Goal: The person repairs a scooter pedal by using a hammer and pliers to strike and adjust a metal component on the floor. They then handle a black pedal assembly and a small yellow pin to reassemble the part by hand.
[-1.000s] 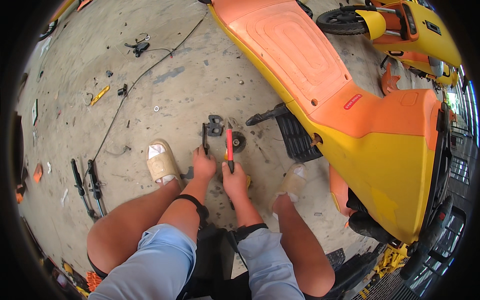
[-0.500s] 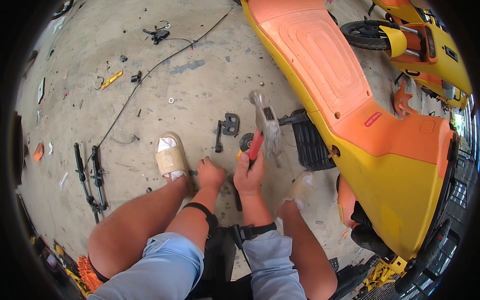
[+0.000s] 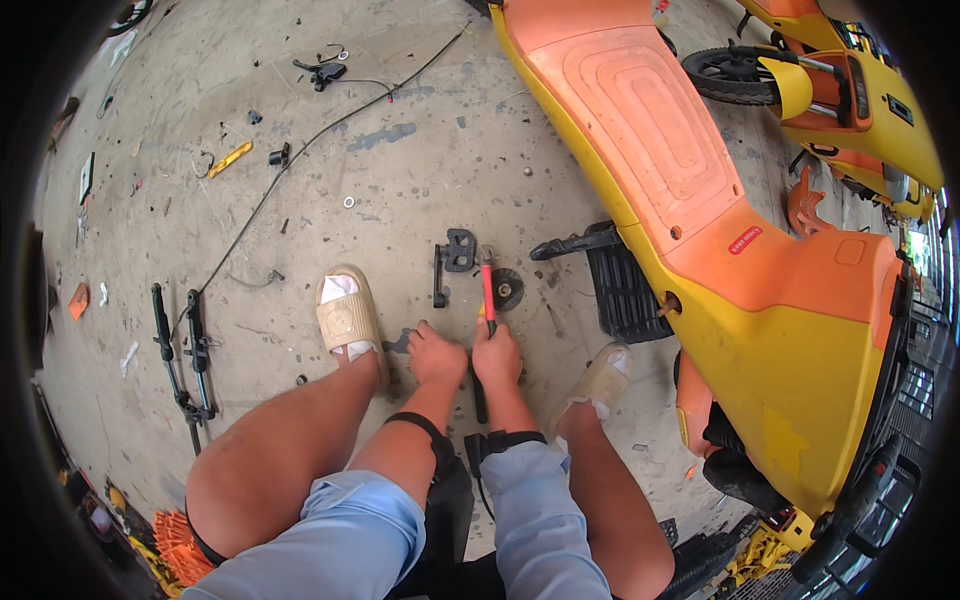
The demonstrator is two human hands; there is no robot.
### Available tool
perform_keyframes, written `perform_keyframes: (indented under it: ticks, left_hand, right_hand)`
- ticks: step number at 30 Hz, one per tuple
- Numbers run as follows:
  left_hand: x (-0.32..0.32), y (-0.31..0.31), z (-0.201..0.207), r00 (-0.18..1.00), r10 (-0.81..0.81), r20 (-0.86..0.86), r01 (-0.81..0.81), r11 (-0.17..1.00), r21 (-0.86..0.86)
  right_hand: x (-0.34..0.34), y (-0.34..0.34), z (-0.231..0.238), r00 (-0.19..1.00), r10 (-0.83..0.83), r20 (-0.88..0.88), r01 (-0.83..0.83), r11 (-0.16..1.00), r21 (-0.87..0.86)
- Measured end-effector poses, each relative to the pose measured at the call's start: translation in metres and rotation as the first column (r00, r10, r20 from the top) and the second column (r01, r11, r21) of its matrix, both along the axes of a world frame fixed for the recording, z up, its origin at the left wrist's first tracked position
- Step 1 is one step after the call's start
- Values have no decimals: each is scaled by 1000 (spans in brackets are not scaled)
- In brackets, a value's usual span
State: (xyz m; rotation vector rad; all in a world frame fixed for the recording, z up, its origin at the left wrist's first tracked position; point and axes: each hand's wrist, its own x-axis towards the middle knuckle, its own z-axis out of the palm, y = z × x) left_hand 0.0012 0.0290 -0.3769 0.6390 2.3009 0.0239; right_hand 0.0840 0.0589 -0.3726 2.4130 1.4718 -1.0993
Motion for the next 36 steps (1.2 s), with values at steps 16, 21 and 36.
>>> perform_keyframes:
  ticks: [16,21,36]
  left_hand:
    - [-3,-26,-17,1000,-11,-25,10,999,-49]
    - [4,-29,-9,1000,14,2,-13,995,-99]
    - [-6,-35,-5,983,-129,129,155,964,-215]
  right_hand:
    - [-19,10,11,980,188,-71,-155,934,321]
    - [-39,33,53,971,129,-200,-66,953,296]
    - [-60,65,157,570,283,-771,443,684,579]
